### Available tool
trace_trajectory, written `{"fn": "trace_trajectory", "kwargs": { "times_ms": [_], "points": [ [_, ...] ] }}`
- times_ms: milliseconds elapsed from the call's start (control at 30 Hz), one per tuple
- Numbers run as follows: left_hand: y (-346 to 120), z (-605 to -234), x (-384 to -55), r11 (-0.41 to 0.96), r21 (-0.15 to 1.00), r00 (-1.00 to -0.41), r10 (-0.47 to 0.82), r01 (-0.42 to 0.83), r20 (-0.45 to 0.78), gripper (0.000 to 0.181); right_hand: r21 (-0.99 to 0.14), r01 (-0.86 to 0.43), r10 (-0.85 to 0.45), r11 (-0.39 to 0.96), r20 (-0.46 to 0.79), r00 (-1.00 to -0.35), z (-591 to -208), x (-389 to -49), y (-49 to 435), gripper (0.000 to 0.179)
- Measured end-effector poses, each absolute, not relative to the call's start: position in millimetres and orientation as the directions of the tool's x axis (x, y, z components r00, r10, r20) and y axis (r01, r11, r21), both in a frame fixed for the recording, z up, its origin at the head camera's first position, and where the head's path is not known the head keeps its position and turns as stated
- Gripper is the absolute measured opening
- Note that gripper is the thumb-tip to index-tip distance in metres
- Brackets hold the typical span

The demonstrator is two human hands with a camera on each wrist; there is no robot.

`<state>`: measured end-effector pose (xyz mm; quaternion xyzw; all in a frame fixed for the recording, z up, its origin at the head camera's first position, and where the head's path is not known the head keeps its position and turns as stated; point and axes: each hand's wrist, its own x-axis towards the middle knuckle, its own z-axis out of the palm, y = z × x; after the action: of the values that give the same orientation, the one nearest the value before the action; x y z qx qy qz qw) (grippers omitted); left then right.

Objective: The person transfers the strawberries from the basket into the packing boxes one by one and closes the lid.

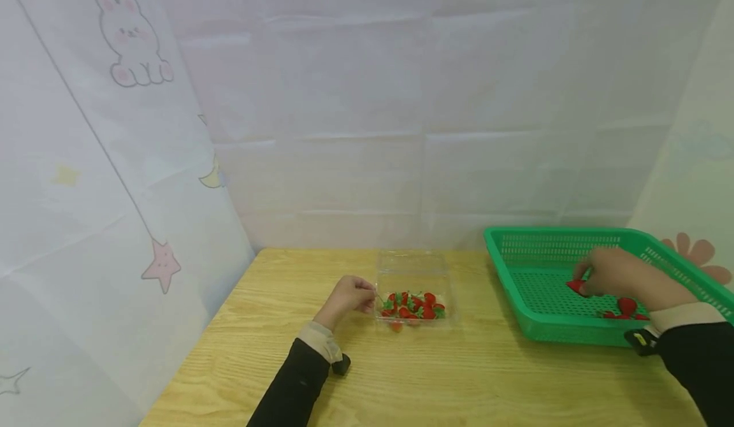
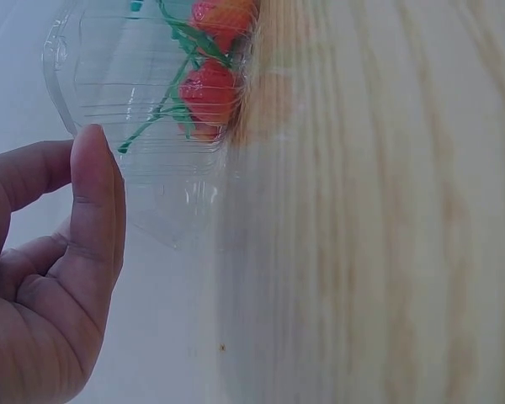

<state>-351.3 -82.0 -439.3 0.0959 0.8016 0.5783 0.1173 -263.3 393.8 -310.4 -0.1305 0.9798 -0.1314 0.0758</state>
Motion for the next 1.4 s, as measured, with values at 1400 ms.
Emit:
{"fn": "trace_trajectory", "kwargs": {
  "times_ms": [1400],
  "points": [
    [-82.8, -433.0, -346.6, 0.284, 0.959, -0.954, 0.293, 0.019, -0.068, 0.013, 0.001, -0.618, -0.617, 0.786, -0.041, -0.786, -361.4, -297.2, 169.3, 0.025]
  ]
}}
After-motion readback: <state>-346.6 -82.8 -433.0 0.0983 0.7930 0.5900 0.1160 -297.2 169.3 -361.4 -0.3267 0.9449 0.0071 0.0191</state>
